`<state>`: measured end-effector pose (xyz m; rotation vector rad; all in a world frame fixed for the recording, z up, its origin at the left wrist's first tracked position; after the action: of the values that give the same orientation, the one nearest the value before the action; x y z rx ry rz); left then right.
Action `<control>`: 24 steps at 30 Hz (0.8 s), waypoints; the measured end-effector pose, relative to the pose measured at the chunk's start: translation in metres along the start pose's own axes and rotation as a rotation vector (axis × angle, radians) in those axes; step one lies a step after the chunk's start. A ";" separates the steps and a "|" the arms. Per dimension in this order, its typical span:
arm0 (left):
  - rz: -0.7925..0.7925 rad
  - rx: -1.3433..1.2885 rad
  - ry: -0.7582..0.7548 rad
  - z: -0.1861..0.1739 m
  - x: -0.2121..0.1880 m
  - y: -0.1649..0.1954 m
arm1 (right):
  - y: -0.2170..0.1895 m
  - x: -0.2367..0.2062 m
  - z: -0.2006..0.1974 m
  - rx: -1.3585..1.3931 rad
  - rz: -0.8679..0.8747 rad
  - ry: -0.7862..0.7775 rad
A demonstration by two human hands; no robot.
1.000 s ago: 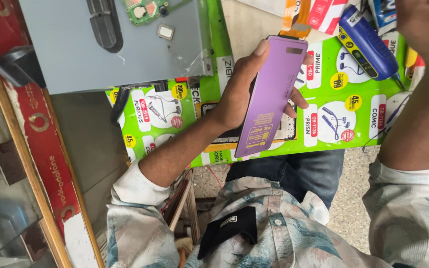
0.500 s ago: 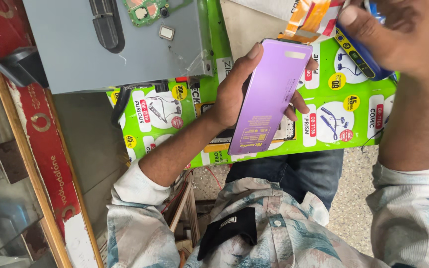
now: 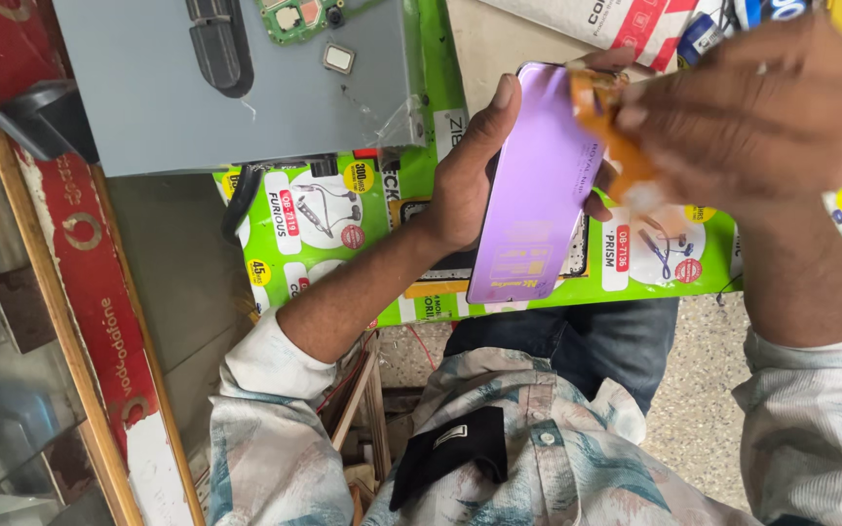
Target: The person applies adhesive from a tube along the edges of a smartphone frame. They then pick up a purple screen assembly and align it with the frame, preparing to attach it.
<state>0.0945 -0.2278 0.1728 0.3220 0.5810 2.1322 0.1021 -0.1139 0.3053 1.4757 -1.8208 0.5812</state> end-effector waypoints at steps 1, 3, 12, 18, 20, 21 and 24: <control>0.003 -0.016 -0.010 0.002 -0.001 0.000 | -0.005 0.007 0.002 -0.022 0.027 -0.061; 0.007 -0.058 -0.051 0.006 -0.003 -0.001 | -0.013 0.020 0.006 -0.067 0.084 -0.184; 0.005 -0.077 -0.031 0.007 -0.007 0.002 | -0.021 0.027 0.012 0.106 -0.005 -0.213; 0.002 -0.081 -0.056 0.010 -0.006 0.004 | -0.018 0.015 0.011 0.221 -0.069 -0.095; 0.001 -0.088 -0.081 0.012 -0.005 0.003 | -0.019 0.008 0.006 0.134 0.003 -0.109; 0.002 -0.087 -0.097 0.014 -0.004 0.003 | -0.020 0.003 0.003 0.090 0.039 -0.115; -0.019 -0.107 -0.065 0.009 -0.003 0.001 | -0.018 -0.023 -0.002 -0.039 0.115 -0.157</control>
<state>0.0998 -0.2282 0.1810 0.3232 0.4291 2.1169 0.1218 -0.1019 0.2881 1.4329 -2.0374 0.4942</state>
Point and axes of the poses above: each hand's wrist, its own x-axis towards the middle knuckle, its own z-axis out of the palm, y = z × x, the point moved 9 cm from there along x, towards the middle knuckle, and after that the axes turned 8 degrees about -z, right-handed, at the moved point
